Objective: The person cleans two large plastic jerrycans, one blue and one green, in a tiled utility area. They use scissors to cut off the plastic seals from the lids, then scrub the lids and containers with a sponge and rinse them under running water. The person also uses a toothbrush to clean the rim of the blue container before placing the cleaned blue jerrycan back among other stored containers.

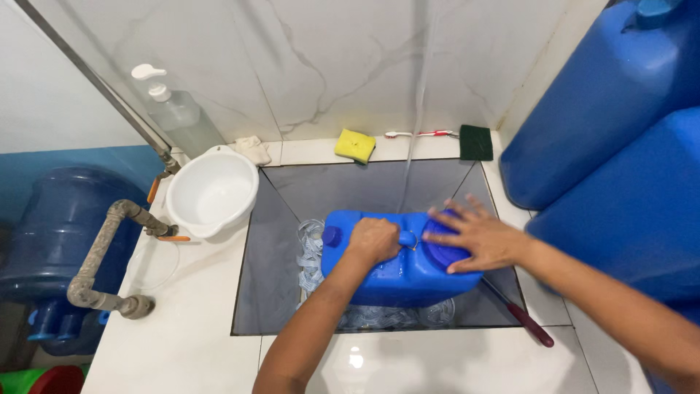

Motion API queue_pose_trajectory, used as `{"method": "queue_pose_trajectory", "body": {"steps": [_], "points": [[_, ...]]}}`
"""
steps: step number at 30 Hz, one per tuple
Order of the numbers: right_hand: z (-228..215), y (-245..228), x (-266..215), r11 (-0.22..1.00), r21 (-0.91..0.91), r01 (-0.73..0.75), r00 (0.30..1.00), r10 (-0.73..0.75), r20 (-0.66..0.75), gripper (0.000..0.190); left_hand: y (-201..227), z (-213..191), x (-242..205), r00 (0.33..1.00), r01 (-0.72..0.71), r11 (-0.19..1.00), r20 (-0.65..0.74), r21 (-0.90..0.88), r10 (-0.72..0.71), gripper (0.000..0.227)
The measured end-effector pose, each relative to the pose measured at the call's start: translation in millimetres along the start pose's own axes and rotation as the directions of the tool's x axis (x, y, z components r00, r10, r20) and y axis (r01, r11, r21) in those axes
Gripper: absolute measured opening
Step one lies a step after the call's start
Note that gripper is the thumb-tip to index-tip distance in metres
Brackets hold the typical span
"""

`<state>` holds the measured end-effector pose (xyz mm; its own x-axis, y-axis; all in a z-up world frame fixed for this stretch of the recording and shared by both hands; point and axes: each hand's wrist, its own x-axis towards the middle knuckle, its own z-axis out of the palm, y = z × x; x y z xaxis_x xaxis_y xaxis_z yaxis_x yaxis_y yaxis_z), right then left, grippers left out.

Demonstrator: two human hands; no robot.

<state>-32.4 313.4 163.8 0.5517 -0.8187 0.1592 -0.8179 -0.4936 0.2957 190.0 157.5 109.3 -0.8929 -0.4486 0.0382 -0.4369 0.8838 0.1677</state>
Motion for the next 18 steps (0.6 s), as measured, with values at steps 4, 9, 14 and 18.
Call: {"method": "queue_pose_trajectory", "body": {"steps": [4,9,14,18], "points": [[13.4,-44.7,33.5,0.765,0.208,-0.610,0.790,0.567,0.232,0.072,-10.4,8.7,-22.3,0.990,0.093,0.994,-0.097,-0.057,-0.099,0.020],[-5.5,-55.4,57.1,0.619,-0.025,-0.785,0.506,0.664,0.550,0.093,-2.8,23.9,-38.2,0.978,0.129,0.989,-0.155,-0.066,-0.138,0.020],[-28.2,-41.9,64.7,0.961,0.258,-0.097,0.981,0.048,0.189,0.087,-43.4,7.5,-60.1,0.986,0.073,0.995,-0.148,-0.070,-0.082,0.026],[-13.4,-66.5,102.8,0.827,0.200,-0.525,0.843,0.474,0.254,0.086,-51.3,7.9,-69.2,0.937,0.288,0.950,-0.168,-0.118,-0.305,0.027]]}}
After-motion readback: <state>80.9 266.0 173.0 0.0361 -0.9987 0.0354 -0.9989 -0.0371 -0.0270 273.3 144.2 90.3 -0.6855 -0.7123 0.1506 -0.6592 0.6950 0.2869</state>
